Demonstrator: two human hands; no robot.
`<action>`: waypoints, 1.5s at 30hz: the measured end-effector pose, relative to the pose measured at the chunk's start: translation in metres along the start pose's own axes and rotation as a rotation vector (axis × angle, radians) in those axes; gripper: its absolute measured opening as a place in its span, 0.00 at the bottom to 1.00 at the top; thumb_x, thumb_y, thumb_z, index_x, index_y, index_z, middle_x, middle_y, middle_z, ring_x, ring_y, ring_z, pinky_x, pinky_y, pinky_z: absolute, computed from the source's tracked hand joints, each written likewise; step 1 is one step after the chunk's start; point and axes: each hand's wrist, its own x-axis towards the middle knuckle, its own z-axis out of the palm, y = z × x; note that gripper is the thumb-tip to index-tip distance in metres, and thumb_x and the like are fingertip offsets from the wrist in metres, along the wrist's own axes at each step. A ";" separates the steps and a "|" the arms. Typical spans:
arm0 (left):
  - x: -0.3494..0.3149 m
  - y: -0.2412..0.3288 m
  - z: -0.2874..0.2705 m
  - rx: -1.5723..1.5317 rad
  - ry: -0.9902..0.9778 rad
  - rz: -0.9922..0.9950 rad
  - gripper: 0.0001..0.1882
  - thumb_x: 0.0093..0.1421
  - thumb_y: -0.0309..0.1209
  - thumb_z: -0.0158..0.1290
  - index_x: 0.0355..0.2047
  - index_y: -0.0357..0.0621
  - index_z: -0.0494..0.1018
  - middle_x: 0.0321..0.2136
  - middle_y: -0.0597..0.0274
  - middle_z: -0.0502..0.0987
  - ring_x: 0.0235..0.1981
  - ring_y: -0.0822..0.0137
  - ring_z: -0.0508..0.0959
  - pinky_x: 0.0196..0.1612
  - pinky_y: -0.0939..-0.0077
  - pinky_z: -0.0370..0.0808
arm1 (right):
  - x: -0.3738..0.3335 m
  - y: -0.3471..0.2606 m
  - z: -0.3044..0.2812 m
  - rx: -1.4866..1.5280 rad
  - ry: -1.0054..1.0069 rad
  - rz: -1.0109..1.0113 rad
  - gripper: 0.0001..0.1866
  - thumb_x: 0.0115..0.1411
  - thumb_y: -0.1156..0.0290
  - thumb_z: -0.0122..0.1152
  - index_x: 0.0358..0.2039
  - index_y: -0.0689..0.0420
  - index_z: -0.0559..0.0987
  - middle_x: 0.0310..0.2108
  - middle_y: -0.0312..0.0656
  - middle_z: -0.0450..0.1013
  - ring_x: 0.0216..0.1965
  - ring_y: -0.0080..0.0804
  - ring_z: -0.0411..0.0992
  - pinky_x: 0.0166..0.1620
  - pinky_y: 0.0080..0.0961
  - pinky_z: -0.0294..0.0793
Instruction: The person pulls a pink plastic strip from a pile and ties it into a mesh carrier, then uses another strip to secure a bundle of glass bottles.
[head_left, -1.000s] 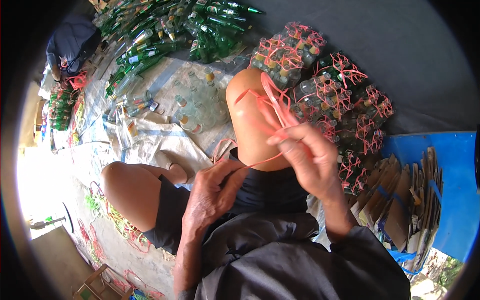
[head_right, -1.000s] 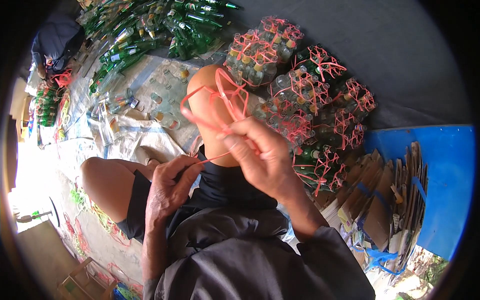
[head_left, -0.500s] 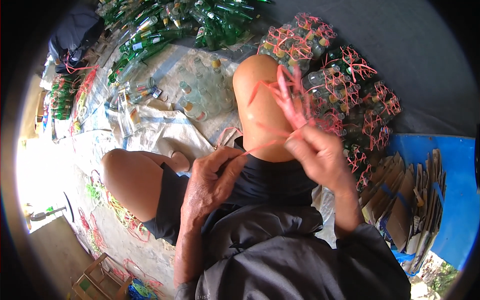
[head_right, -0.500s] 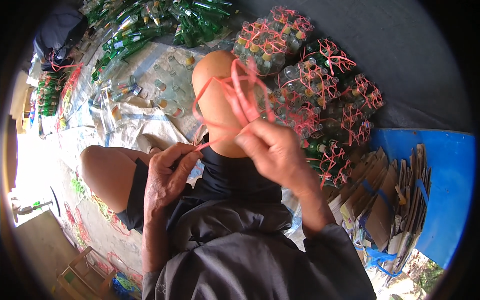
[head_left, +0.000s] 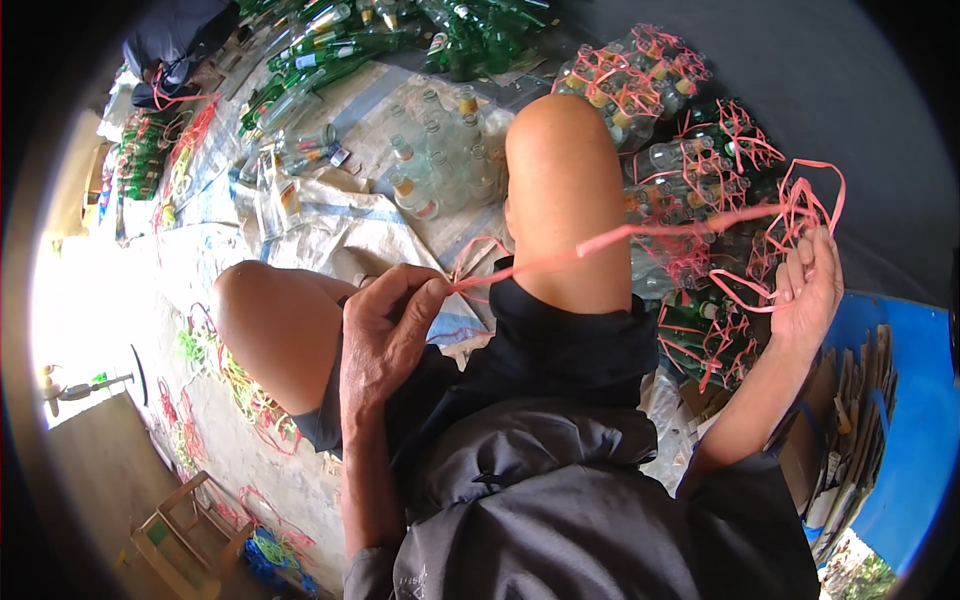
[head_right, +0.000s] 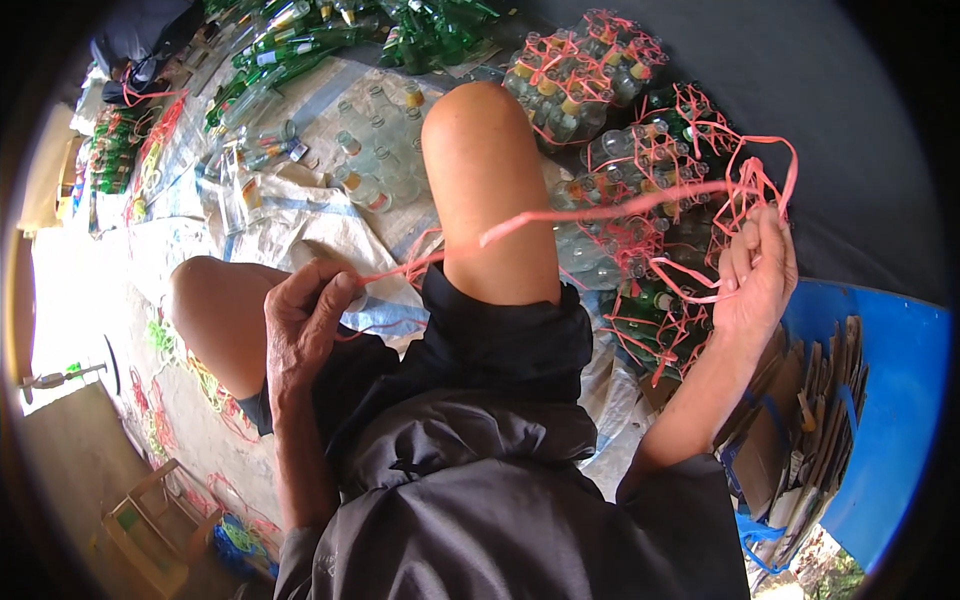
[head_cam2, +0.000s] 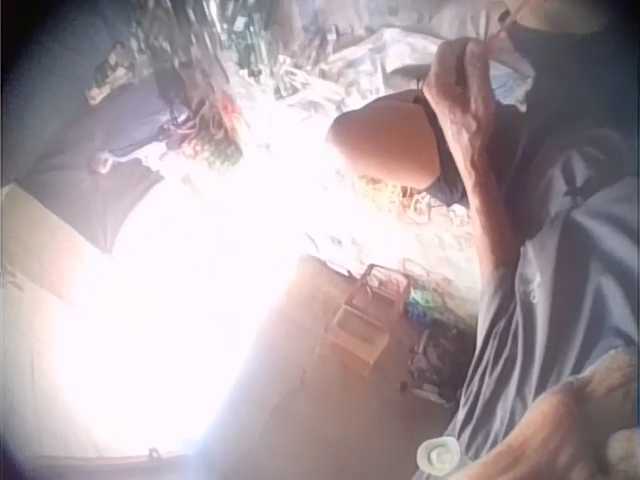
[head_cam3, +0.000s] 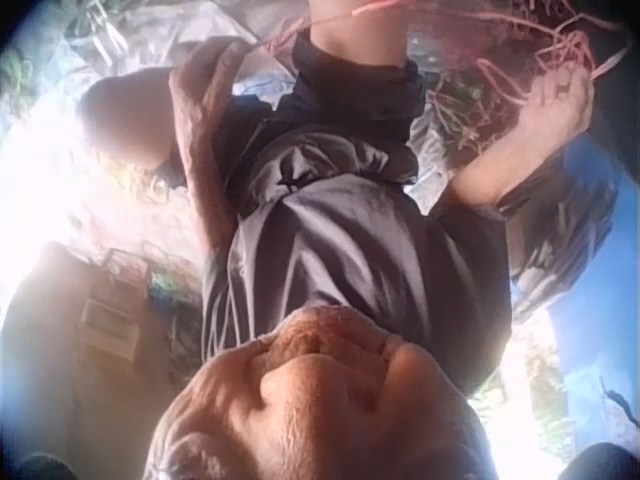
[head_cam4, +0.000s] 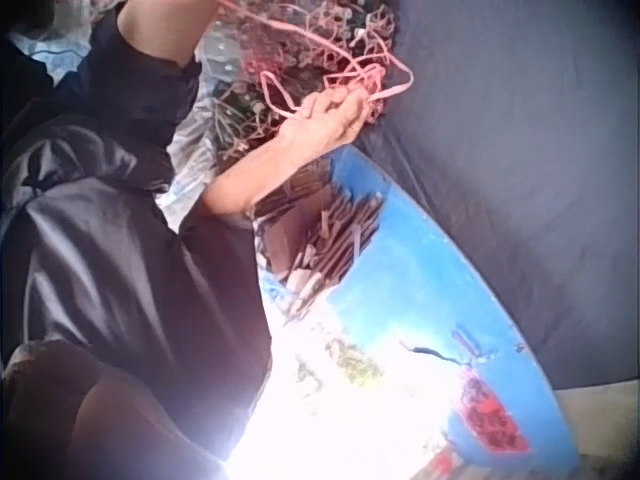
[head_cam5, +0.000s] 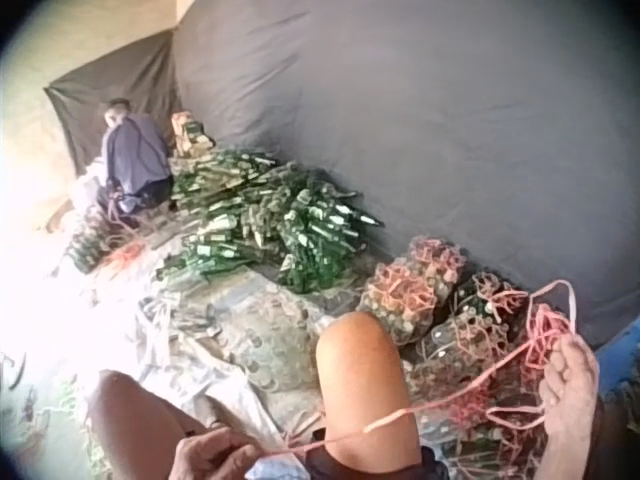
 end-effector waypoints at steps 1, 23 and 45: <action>0.000 0.003 0.001 0.006 0.006 -0.006 0.09 0.67 0.30 0.56 0.38 0.33 0.78 0.26 0.69 0.76 0.29 0.80 0.71 0.34 0.84 0.69 | -0.006 0.001 0.006 -0.044 -0.044 0.014 0.06 0.68 0.70 0.57 0.37 0.60 0.78 0.19 0.27 0.61 0.13 0.10 0.52 0.13 0.12 0.49; 0.017 0.010 0.018 -0.173 -0.156 0.098 0.11 0.66 0.33 0.58 0.37 0.34 0.78 0.24 0.63 0.78 0.27 0.77 0.74 0.31 0.76 0.73 | -0.096 0.048 0.089 -0.555 -0.893 -0.031 0.08 0.67 0.69 0.61 0.37 0.60 0.81 0.21 0.26 0.68 0.23 0.12 0.64 0.27 0.15 0.63; 0.022 0.003 -0.009 -0.200 -0.050 0.054 0.11 0.64 0.32 0.60 0.34 0.35 0.79 0.23 0.72 0.75 0.25 0.82 0.71 0.29 0.84 0.67 | -0.026 0.005 0.039 -0.201 -0.296 0.022 0.09 0.71 0.70 0.53 0.41 0.63 0.75 0.23 0.30 0.62 0.14 0.10 0.49 0.14 0.12 0.48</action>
